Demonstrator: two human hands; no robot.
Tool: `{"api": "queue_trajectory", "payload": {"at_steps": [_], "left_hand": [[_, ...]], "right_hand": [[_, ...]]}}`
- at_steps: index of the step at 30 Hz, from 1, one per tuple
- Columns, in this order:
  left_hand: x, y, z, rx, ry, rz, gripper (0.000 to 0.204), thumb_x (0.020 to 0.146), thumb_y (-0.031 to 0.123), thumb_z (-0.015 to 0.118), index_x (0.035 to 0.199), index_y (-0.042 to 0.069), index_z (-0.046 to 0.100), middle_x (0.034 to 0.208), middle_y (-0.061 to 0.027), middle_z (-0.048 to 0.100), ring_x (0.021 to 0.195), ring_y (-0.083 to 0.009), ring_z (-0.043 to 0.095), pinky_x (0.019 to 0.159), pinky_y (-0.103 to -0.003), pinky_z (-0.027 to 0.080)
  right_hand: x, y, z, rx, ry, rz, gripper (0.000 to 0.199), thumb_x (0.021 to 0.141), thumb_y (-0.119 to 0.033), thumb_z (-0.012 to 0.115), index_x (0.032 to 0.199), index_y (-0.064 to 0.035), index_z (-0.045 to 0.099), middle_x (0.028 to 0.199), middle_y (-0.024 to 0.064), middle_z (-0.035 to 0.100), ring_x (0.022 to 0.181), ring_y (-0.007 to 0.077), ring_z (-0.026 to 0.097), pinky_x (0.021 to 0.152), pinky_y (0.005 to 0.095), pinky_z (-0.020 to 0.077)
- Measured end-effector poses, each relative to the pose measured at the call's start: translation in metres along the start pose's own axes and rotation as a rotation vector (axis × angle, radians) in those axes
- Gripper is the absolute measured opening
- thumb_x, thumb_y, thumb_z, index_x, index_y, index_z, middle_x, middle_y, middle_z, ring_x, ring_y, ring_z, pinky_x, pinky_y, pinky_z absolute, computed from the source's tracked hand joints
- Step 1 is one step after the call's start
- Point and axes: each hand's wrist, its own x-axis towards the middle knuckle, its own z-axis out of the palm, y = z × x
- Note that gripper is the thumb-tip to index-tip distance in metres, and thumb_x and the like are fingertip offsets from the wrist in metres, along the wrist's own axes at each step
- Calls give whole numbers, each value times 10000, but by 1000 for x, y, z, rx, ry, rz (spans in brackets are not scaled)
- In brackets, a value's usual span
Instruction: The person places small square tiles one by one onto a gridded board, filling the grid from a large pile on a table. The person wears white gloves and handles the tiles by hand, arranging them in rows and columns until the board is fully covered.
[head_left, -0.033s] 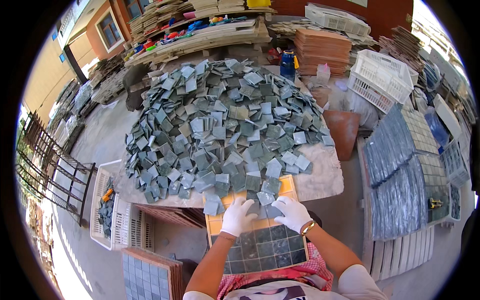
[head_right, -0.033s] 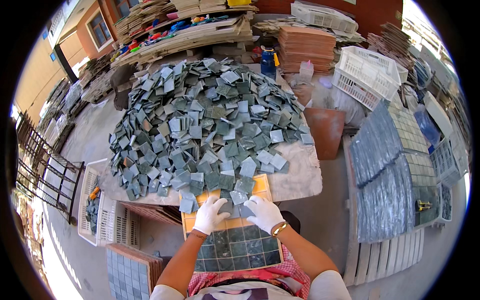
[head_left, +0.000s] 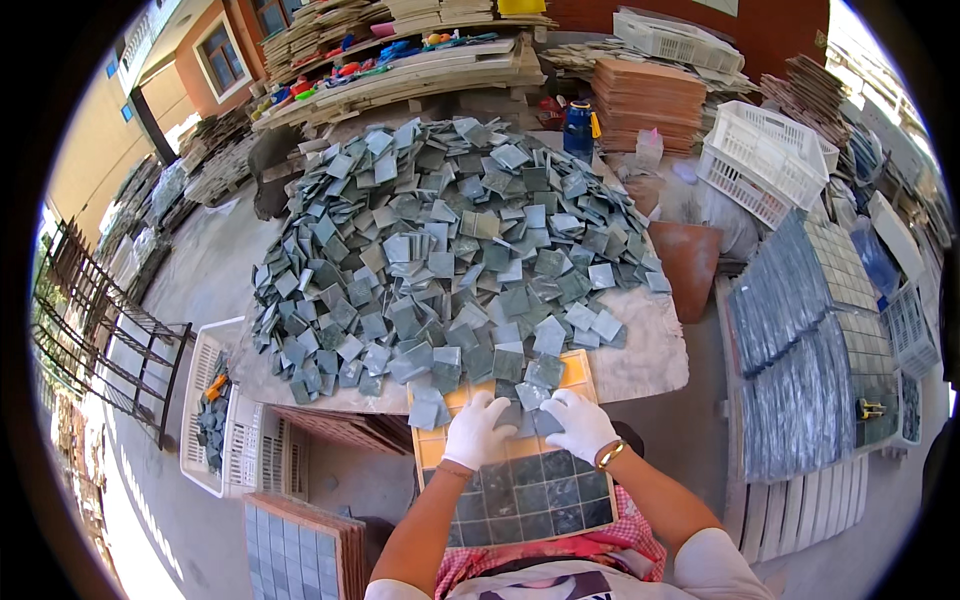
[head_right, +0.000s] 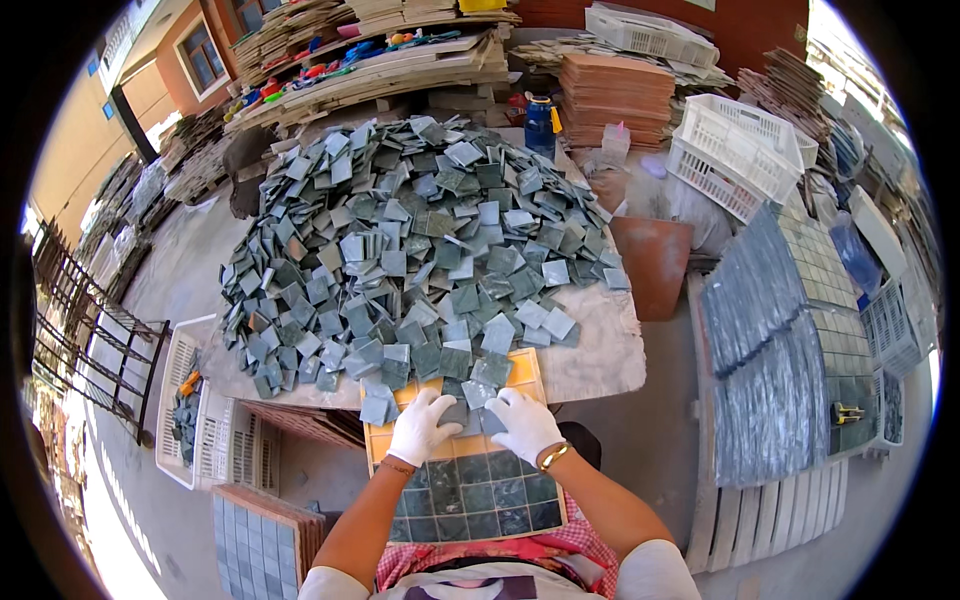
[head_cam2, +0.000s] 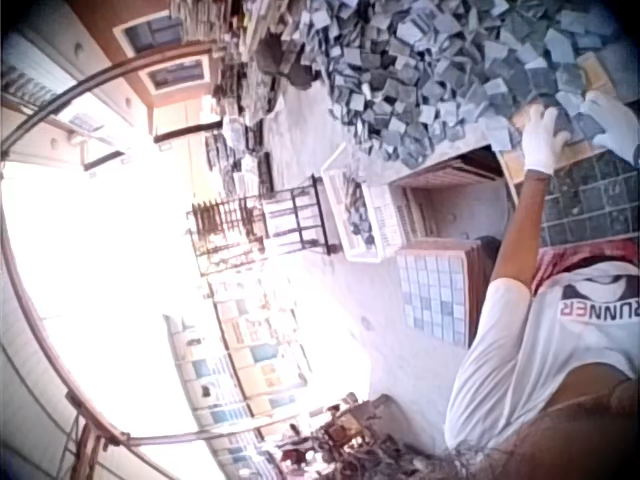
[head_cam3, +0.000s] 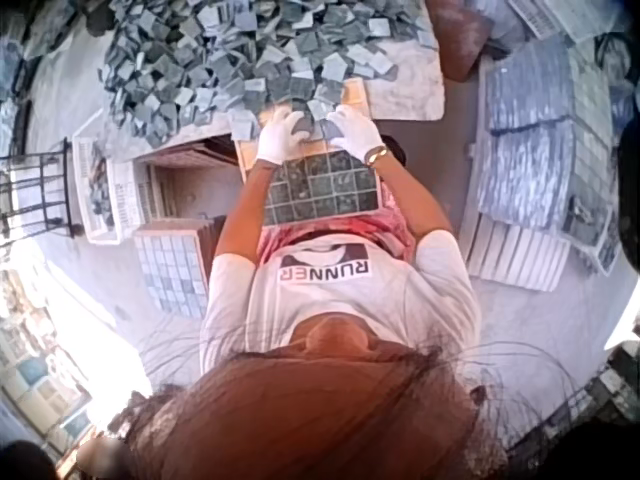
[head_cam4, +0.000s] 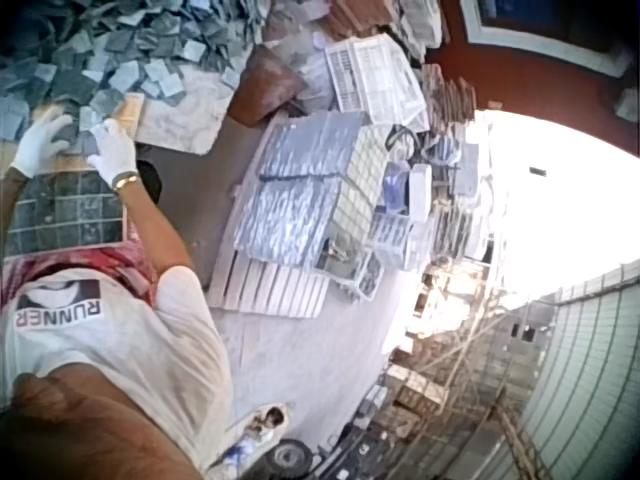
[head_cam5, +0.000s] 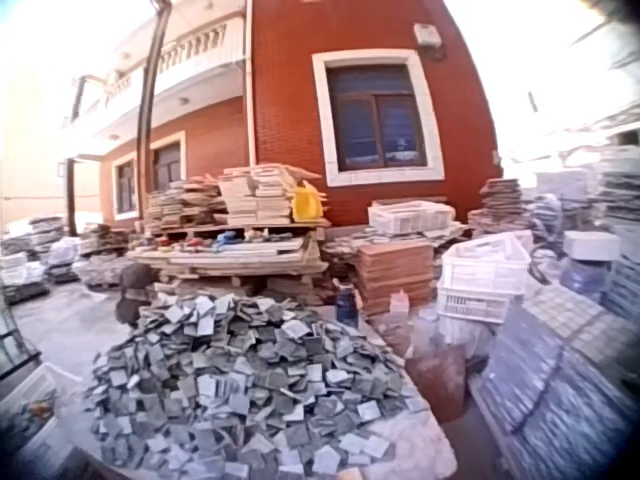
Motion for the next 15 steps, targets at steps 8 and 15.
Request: {"api": "queue_trajectory", "payload": {"at_steps": [8,15], "left_hand": [[12,-24,12,-194,303,-51,141,862,156,630,965,59,634,856,-144,616,741,-351,610,655,-411,494],[0,-21,3,-384,253,-123,135,859,107,605,941,13,657,845,-182,659,793,-351,636,699,-390,496]], "right_hand": [[21,8,1,-46,-48,68,246,887,-225,595,1116,-137,579,951,120,636,853,311,639,754,432,512],[16,37,1,204,-195,-29,212,916,-224,534,1054,-102,639,988,143,668,929,340,621,812,442,490]]}}
